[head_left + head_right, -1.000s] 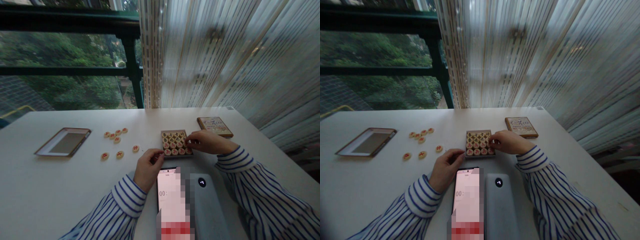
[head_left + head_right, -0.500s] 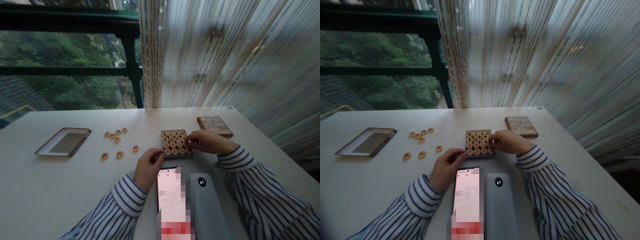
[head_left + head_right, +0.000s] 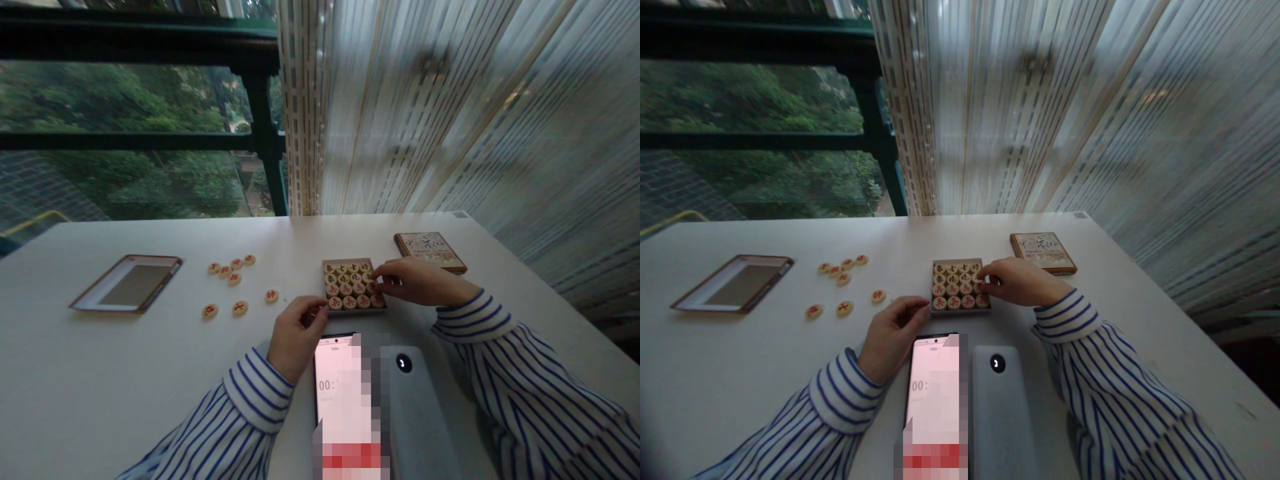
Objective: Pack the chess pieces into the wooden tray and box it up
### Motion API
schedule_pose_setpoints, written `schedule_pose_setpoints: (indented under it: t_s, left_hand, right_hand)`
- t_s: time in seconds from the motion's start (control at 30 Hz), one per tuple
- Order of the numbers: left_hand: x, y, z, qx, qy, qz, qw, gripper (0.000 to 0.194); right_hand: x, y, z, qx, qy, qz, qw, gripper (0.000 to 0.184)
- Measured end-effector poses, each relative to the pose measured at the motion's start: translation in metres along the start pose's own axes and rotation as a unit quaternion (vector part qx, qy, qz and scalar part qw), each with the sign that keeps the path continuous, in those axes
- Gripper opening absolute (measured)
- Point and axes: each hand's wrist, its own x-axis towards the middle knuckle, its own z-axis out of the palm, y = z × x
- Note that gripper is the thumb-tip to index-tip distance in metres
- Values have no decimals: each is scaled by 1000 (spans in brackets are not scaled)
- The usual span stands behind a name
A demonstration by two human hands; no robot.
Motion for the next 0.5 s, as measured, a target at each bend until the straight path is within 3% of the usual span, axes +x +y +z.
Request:
schedule_pose_setpoints:
  t_s: [0.5]
  left_hand:
    - [1,-6,2,-40,0,3,999,18]
  right_hand:
    - [0,1,3,0,-4,57,998,23]
